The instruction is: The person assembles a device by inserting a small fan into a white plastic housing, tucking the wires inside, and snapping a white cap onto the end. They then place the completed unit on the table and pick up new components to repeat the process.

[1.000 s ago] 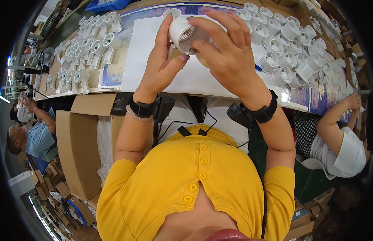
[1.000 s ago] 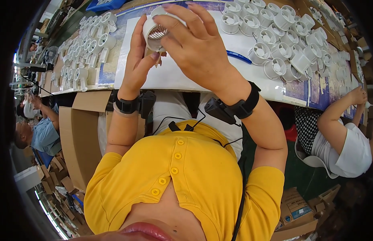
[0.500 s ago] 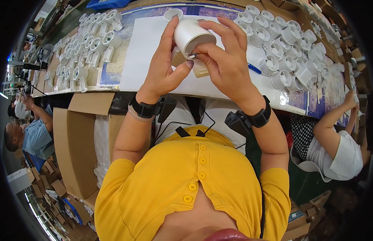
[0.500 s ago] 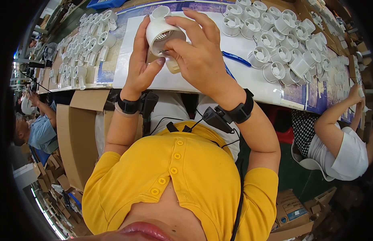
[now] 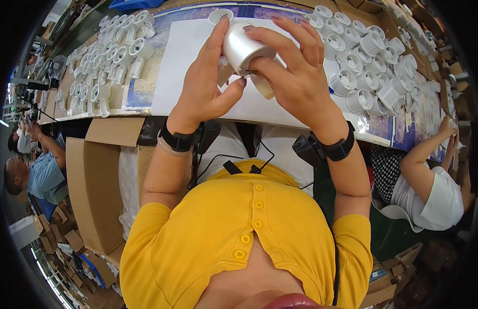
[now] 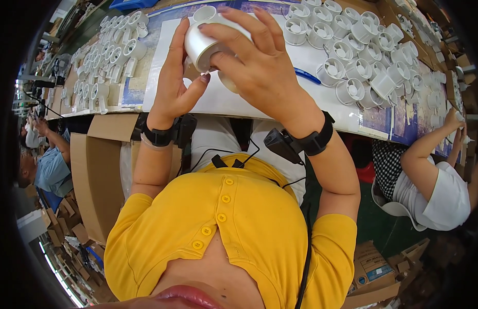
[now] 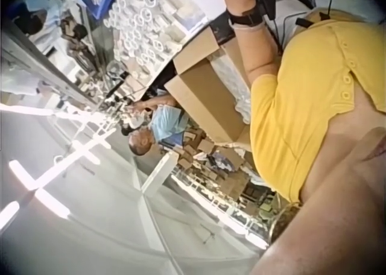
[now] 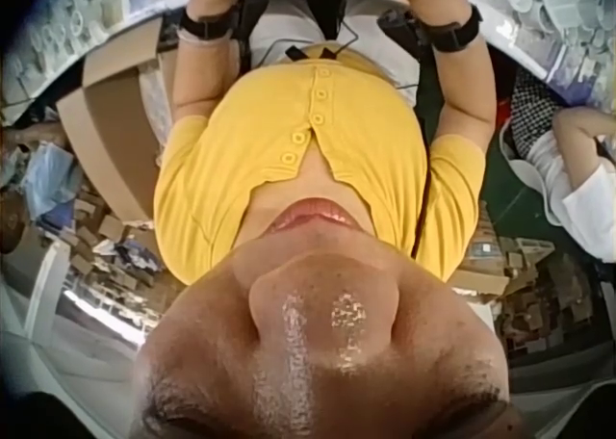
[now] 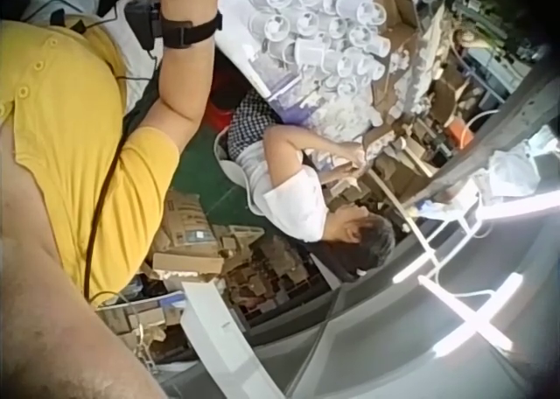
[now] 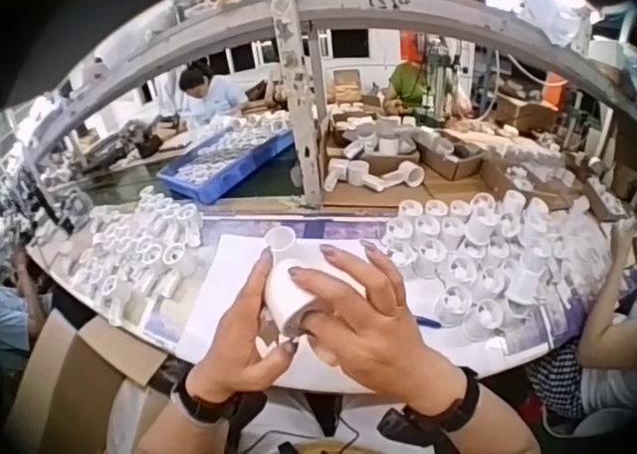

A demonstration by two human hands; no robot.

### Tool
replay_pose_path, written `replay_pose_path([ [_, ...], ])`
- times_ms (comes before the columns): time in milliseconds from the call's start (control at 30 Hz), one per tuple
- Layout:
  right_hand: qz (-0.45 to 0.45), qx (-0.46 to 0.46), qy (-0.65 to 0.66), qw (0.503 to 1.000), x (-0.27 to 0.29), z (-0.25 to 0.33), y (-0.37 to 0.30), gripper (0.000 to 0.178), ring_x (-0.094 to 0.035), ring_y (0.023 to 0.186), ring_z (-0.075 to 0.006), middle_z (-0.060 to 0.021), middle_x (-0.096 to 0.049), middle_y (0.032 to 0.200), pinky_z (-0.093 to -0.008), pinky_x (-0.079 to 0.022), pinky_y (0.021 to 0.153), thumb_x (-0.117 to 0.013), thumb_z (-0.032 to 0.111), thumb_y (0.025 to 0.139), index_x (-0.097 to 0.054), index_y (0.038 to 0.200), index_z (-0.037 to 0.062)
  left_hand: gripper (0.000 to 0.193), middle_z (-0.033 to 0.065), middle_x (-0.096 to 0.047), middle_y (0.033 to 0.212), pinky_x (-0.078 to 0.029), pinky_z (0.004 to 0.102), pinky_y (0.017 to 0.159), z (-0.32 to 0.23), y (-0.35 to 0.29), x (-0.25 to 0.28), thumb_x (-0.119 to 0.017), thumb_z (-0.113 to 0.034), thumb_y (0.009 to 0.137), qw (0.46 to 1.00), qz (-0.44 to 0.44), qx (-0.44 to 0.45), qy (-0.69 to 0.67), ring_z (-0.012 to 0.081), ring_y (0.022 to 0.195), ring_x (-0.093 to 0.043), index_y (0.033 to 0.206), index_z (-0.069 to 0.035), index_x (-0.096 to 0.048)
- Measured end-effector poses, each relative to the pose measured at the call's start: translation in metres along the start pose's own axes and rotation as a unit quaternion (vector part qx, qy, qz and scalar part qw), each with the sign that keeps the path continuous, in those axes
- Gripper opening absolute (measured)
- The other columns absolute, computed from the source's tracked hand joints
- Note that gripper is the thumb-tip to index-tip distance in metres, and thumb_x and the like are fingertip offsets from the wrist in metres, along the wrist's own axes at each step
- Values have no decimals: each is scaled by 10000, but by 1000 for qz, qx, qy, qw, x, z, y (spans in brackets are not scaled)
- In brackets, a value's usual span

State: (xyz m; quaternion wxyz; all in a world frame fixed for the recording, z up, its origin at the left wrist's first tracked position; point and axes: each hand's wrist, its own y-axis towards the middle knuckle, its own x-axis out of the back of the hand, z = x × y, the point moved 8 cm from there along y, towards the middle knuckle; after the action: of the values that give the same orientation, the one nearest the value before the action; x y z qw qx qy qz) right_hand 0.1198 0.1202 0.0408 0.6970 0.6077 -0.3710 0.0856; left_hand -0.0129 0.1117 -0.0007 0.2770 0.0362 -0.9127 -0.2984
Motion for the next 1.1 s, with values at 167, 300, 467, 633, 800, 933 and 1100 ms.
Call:
replay_pose_path([
  [167,-17,-50,79,995,-14,-13,-10,133,-400,1275,-254,24,-566,1265,-439,-264,1086,-735,104,707,-657,810,136,817,225,-456,1360,-406,361,1004,9,-6,-5,-577,-75,740,999,-4,1,-46,337,1218,-502,1479,-31,-231],
  [300,19,-50,68,996,-21,-15,-17,124,-396,1279,-269,9,-557,1270,-448,-277,1080,-731,98,715,-652,806,127,802,223,-450,1367,-406,356,1003,27,-12,-12,-555,-64,758,995,0,34,-91,327,1228,-492,1487,-49,-222],
  [467,89,-37,72,993,-37,-18,-28,127,-388,1288,-292,-12,-532,1292,-459,-297,1069,-728,92,717,-648,812,118,789,207,-450,1368,-398,346,1008,47,-22,-25,-530,-49,782,988,69,101,-94,294,1233,-482,1499,-75,-202],
  [633,91,-70,118,986,-66,-22,-52,124,-384,1293,-303,-23,-517,1307,-456,-308,1060,-723,94,722,-649,821,112,763,186,-458,1359,-387,331,1015,75,-38,-45,-511,-30,821,949,107,215,-206,268,1226,-485,1504,-80,-176],
  [800,67,-135,164,975,-84,-30,-66,123,-383,1290,-318,-31,-519,1302,-449,-316,1051,-720,103,730,-658,836,106,736,179,-469,1345,-387,311,1009,85,-45,-48,-507,-4,860,951,94,200,-214,249,1220,-491,1505,-78,-159],
  [933,77,-141,159,974,-83,-29,-63,124,-380,1291,-322,-44,-517,1304,-446,-318,1048,-719,102,732,-671,846,103,714,172,-471,1343,-391,308,1005,85,-43,-40,-513,13,868,974,98,159,-129,245,1221,-489,1500,-87,-195],
  [1100,99,-102,121,982,-81,-18,-53,116,-378,1292,-320,-57,-516,1305,-445,-317,1048,-722,108,735,-692,847,103,693,166,-475,1343,-390,316,1007,87,-43,-36,-509,30,867,981,97,144,-91,250,1225,-489,1491,-102,-240],
])
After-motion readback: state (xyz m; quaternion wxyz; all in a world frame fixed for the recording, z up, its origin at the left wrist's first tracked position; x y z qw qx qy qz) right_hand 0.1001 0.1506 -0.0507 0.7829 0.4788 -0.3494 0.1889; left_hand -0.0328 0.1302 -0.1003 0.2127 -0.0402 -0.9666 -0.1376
